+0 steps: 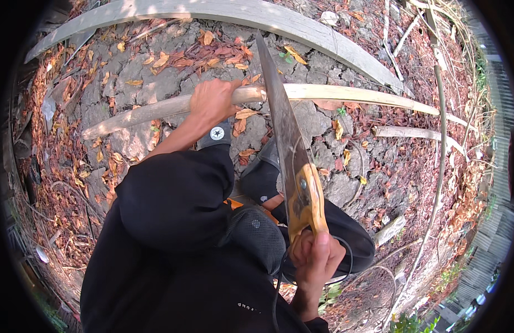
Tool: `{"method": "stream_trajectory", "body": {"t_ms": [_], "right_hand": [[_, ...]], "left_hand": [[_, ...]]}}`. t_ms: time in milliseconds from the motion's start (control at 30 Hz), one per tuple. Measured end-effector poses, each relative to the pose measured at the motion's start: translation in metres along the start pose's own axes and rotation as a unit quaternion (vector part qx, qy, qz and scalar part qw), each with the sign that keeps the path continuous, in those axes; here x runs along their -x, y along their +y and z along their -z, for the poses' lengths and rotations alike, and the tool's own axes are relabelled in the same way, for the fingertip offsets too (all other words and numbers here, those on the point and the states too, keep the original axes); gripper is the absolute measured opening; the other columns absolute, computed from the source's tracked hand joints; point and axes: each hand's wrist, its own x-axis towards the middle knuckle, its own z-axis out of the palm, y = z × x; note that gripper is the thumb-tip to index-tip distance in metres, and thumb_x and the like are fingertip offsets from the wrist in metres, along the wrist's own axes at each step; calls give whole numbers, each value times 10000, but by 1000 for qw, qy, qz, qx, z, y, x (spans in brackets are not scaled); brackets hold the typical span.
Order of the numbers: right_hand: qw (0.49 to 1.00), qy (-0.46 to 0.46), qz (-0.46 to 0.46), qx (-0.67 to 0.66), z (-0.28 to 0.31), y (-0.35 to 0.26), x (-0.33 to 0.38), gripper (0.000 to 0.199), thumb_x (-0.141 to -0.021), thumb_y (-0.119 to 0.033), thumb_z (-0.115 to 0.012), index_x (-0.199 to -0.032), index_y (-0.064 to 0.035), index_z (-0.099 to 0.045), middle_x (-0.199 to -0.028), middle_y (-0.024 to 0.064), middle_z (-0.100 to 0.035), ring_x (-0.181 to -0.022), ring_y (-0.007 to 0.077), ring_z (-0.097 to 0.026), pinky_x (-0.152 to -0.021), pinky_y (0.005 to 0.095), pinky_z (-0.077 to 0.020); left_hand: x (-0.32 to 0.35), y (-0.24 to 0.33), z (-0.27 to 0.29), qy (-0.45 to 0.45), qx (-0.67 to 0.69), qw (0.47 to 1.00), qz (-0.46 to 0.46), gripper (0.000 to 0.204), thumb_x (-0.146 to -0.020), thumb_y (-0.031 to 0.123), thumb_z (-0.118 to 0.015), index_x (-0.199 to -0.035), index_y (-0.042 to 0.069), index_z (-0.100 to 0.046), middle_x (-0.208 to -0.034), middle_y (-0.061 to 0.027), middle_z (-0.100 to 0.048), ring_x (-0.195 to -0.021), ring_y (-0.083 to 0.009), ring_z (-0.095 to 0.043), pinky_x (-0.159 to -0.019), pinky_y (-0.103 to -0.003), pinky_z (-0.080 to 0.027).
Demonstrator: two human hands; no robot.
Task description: The person sits on a small stool and uses a curved blade to shave and shape a long piece of wood held between their legs. They repeatedly draw the blade along the wood to remove thin strips, refining its shape.
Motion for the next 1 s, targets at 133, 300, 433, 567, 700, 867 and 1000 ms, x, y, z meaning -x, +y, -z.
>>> {"method": "stream_trajectory", "body": {"t_ms": [133,300,433,567,700,867,1000], "right_hand": [[995,-40,38,86,-10,4,-10,515,-1020,-297,-487,-581,-42,-405,-479,-4,-392,-408,77,-350,-423,263,-260],[999,0,31,8,-4,4,-7,569,-1047,-337,-440,-554,-72,-337,-466,-2,-349,-390,71,-318,-392,248,-209],[991,-3,89,101,-15,17,-14,570,-1034,-340,-470,-555,-63,-336,-464,-12,-351,-384,71,-303,-399,264,-198],[999,-5,20,-48,17,4,19,618,-1033,-412,-441,-519,-91,-317,-441,5,-329,-362,84,-286,-374,251,-210],[990,-50,73,106,-20,14,-31,565,-1038,-370,-465,-590,-43,-356,-490,-5,-362,-403,79,-307,-397,260,-209],[996,13,21,-86,24,7,33,592,-1040,-373,-424,-543,-59,-352,-447,2,-288,-361,72,-280,-345,261,-199],[990,-28,79,113,-18,19,-23,587,-1018,-381,-488,-545,-63,-350,-451,15,-359,-371,94,-307,-396,255,-211]], "left_hand": [[8,-3,-2,4,9,1000,3,394,-670,68,-673,-1055,144,-710,-724,-198,-675,-682,-394,-669,-613,-484,-527],[6,3,6,-1,2,1000,7,356,-658,69,-672,-1009,126,-701,-748,-176,-687,-702,-383,-673,-619,-487,-522],[-1,-2,7,24,-4,1000,-5,347,-649,58,-663,-989,118,-690,-778,-165,-695,-711,-382,-673,-614,-484,-520],[6,-8,10,32,-13,999,15,348,-646,52,-653,-985,122,-687,-789,-162,-698,-717,-382,-673,-623,-485,-519],[5,-2,5,8,-12,1000,16,350,-643,47,-646,-983,119,-686,-782,-169,-693,-718,-386,-672,-636,-493,-517],[3,-4,1,-10,-5,999,31,342,-651,52,-646,-982,125,-697,-760,-182,-688,-711,-393,-670,-611,-500,-514],[4,-3,8,4,1,1000,16,415,-642,51,-652,-1041,145,-716,-743,-198,-684,-710,-391,-673,-620,-487,-524]]}}
